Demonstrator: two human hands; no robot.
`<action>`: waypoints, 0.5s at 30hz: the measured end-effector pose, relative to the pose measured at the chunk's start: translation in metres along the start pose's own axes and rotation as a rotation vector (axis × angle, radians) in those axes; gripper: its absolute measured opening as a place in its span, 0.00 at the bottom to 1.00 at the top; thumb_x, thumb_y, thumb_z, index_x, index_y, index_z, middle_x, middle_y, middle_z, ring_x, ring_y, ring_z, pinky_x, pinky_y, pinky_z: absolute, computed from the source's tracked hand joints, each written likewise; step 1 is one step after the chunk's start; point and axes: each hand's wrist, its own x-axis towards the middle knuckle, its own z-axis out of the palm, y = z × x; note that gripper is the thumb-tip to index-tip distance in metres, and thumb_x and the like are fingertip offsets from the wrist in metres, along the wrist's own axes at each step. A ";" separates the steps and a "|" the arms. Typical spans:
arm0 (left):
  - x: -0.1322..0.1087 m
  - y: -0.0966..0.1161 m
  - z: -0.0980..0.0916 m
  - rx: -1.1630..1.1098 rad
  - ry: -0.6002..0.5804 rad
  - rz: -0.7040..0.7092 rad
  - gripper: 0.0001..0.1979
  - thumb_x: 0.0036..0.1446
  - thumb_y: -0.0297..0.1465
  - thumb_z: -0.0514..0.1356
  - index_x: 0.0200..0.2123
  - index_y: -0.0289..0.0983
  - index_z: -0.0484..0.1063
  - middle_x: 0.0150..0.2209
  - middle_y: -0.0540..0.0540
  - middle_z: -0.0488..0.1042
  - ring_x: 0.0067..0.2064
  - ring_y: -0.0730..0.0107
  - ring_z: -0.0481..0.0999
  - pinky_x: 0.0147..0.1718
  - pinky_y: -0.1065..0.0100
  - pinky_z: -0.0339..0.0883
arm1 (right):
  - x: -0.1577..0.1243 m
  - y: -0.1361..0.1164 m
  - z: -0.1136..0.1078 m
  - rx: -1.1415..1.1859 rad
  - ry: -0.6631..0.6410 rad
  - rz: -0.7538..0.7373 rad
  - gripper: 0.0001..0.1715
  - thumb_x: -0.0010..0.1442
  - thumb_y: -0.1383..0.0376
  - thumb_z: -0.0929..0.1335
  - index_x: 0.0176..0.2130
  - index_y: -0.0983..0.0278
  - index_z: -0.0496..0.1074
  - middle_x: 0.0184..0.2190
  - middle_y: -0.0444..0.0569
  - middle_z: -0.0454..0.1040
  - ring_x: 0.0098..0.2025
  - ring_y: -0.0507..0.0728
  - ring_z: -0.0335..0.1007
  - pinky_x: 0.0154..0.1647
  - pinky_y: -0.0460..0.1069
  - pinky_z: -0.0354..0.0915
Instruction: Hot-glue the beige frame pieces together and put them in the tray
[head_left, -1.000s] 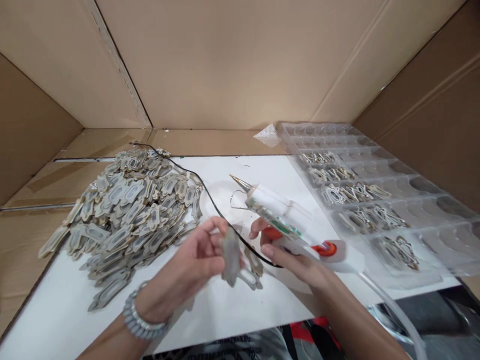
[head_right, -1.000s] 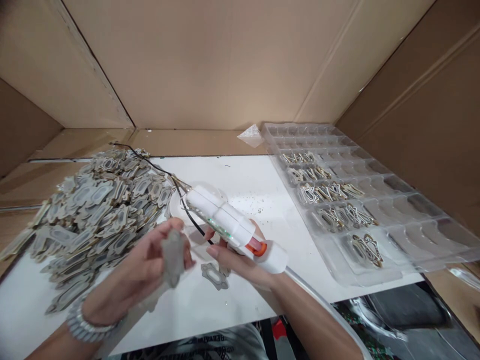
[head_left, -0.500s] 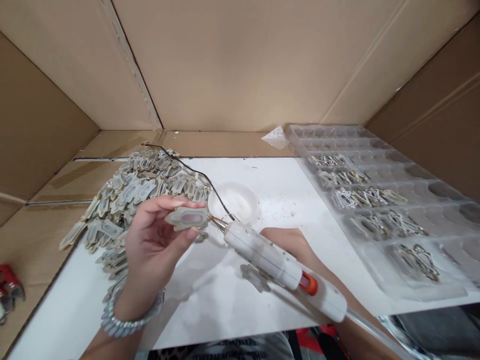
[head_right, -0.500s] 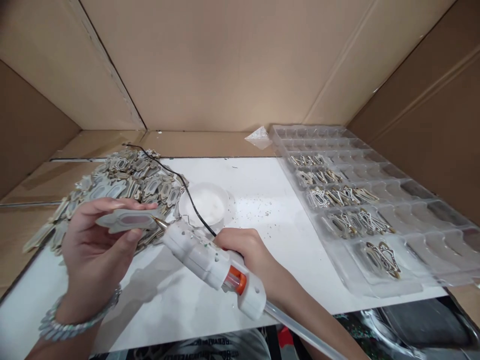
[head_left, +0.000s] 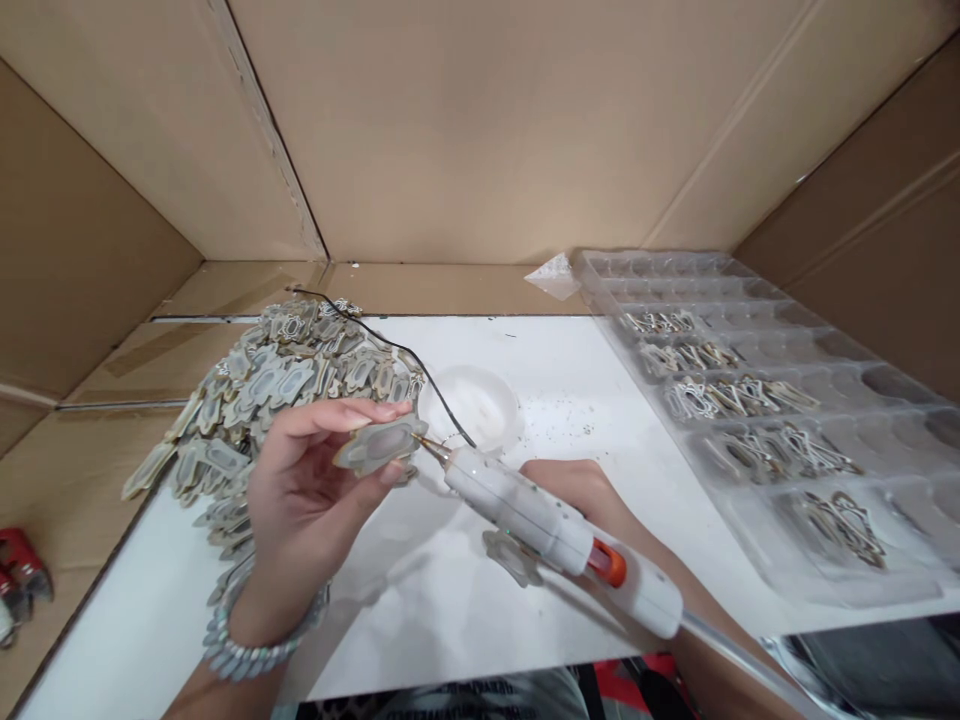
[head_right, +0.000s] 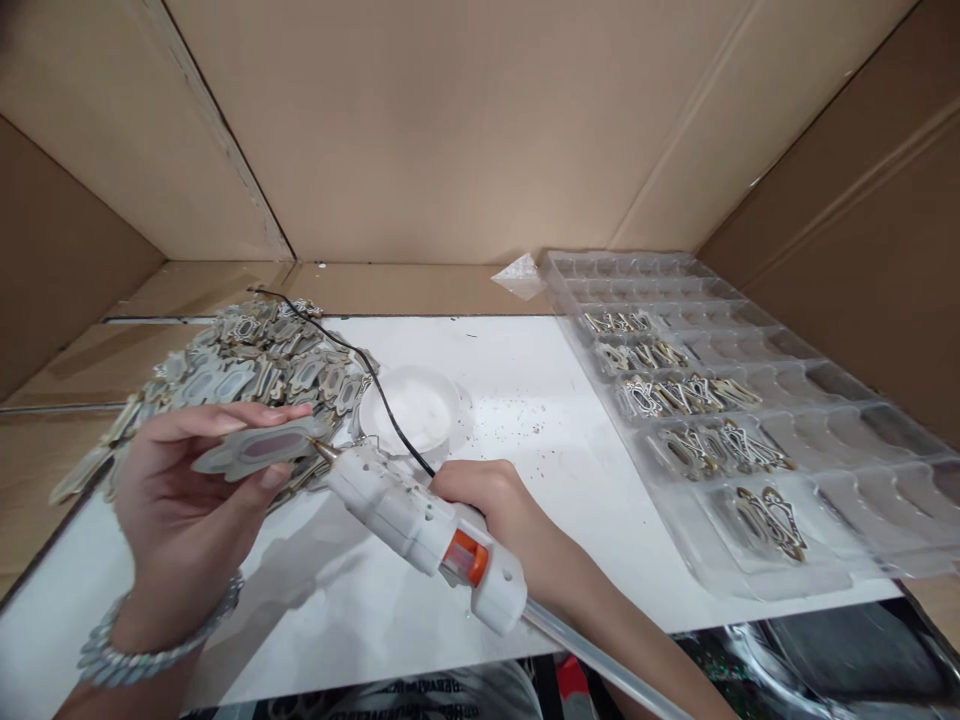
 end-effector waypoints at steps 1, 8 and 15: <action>0.000 0.000 0.000 0.008 -0.001 0.006 0.19 0.54 0.20 0.68 0.45 0.46 0.73 0.44 0.52 0.79 0.49 0.67 0.81 0.48 0.65 0.80 | 0.000 0.001 0.000 -0.005 0.004 -0.008 0.17 0.56 0.68 0.68 0.21 0.62 0.58 0.20 0.39 0.61 0.23 0.49 0.56 0.23 0.46 0.51; 0.002 0.004 0.002 0.023 0.017 0.017 0.17 0.53 0.21 0.69 0.43 0.45 0.74 0.43 0.53 0.80 0.48 0.67 0.81 0.52 0.62 0.79 | -0.001 0.004 0.003 -0.070 0.027 -0.014 0.19 0.55 0.71 0.68 0.22 0.61 0.55 0.19 0.37 0.56 0.22 0.48 0.51 0.22 0.46 0.49; 0.003 0.002 0.003 0.009 0.026 0.035 0.19 0.51 0.19 0.69 0.42 0.45 0.75 0.42 0.53 0.80 0.48 0.67 0.81 0.53 0.59 0.79 | -0.002 0.004 0.004 -0.079 0.023 -0.001 0.19 0.53 0.73 0.68 0.22 0.61 0.55 0.19 0.38 0.58 0.22 0.48 0.53 0.22 0.45 0.50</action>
